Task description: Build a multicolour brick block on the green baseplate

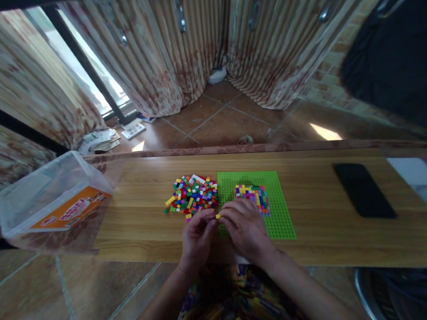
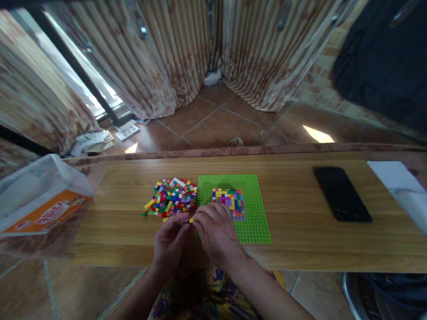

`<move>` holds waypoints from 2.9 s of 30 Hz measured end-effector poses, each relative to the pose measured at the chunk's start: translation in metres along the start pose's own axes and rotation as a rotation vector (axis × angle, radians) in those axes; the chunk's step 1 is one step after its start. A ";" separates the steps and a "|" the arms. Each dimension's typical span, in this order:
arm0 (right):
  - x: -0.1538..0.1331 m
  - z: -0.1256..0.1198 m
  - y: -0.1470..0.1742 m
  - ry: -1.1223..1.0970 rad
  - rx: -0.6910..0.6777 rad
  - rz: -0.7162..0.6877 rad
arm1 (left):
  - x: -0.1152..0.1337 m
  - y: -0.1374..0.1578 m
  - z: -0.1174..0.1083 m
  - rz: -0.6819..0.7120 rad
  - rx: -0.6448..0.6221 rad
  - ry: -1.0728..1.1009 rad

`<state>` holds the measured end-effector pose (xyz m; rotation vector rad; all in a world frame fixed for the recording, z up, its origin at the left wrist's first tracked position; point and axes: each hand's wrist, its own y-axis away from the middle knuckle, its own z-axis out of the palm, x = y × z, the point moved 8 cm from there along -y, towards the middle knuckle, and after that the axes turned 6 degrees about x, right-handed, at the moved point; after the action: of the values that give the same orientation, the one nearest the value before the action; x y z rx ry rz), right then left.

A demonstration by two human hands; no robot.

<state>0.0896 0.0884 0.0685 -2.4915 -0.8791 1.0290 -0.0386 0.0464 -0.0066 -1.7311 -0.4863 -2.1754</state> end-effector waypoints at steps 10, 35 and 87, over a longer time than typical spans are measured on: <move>0.077 -0.053 -0.029 0.247 0.119 0.211 | -0.006 0.003 0.003 0.009 -0.058 -0.133; 0.091 -0.034 -0.031 0.064 0.035 0.308 | -0.004 0.004 0.004 0.022 -0.062 -0.206; 0.019 -0.031 -0.013 -0.171 0.150 0.151 | 0.007 -0.006 -0.005 -0.069 0.028 -0.070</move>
<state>0.1164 0.1090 0.0866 -2.4004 -0.6403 1.3234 -0.0468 0.0494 -0.0014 -1.8061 -0.5994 -2.1497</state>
